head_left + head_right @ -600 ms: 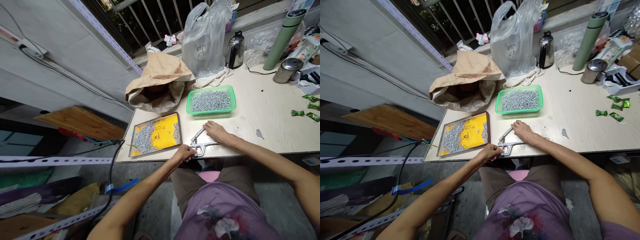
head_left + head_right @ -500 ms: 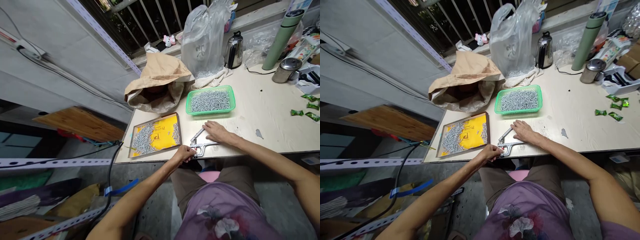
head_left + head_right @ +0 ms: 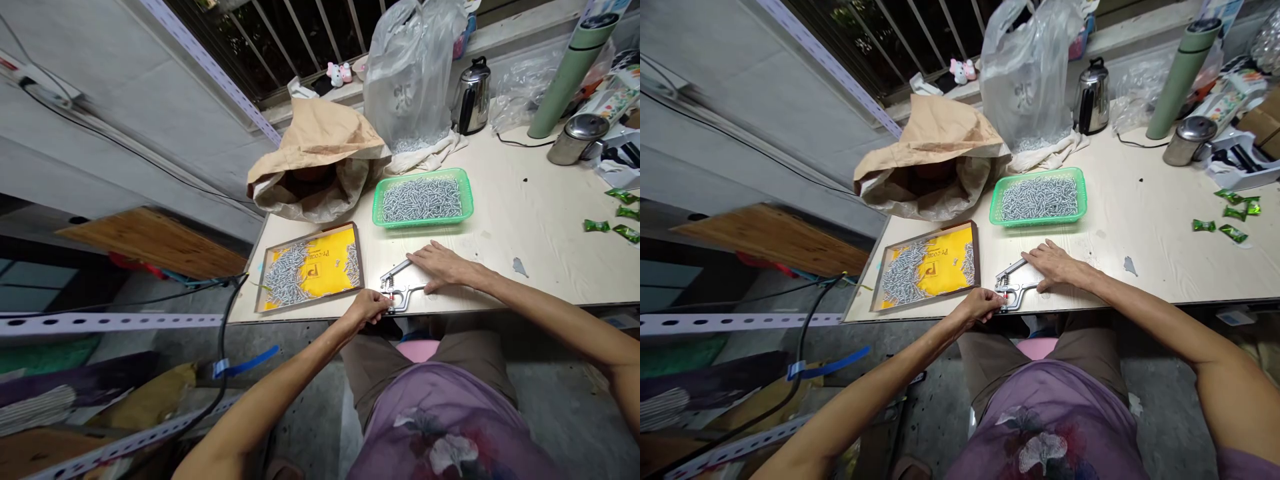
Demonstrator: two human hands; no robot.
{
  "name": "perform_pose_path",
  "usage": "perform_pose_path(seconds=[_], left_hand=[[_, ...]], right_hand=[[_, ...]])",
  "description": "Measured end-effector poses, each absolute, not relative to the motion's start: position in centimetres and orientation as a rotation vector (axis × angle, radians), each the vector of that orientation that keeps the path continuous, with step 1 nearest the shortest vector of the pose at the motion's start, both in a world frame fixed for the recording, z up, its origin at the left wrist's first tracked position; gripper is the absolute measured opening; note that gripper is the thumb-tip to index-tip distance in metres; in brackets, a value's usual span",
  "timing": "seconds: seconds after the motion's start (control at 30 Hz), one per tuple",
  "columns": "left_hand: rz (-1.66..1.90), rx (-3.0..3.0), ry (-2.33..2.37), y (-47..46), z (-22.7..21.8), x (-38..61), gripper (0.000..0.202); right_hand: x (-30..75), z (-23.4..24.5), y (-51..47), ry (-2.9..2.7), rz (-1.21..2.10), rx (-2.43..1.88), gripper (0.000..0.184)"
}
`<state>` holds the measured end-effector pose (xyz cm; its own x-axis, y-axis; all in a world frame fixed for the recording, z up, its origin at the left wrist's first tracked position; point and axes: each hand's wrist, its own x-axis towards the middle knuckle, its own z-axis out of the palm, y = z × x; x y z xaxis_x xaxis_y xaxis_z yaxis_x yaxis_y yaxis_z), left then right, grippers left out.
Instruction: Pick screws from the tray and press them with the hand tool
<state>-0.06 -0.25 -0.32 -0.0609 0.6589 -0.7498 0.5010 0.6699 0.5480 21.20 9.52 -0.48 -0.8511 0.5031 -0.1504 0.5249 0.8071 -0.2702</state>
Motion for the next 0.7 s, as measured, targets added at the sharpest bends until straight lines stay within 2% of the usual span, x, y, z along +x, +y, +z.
perform_pose_path(seconds=[0.2, 0.3, 0.4, 0.57, 0.7], left_hand=[[0.052, 1.108, 1.789, -0.7, 0.0, -0.3, 0.034], [0.115, 1.567, 1.937, -1.0, 0.4, -0.2, 0.027], [0.241, 2.072, 1.846, -0.5, 0.3, 0.7, 0.015], [0.178, 2.404, 1.477, 2.5, -1.1, 3.1, 0.055], [0.018, 2.405, 1.388, 4.0, -1.4, 3.5, 0.07]], right_hand=[[21.8, -0.3, 8.3, 2.998, -0.537, 0.838, 0.064], [21.9, -0.4, 7.6, 3.033, -0.559, 0.853, 0.057], [21.9, -0.3, 6.9, 3.045, -0.559, 0.898, 0.053], [21.8, -0.1, 6.3, 3.017, -0.595, 0.976, 0.064], [22.0, 0.4, 5.9, 2.931, -0.559, 1.122, 0.076]])
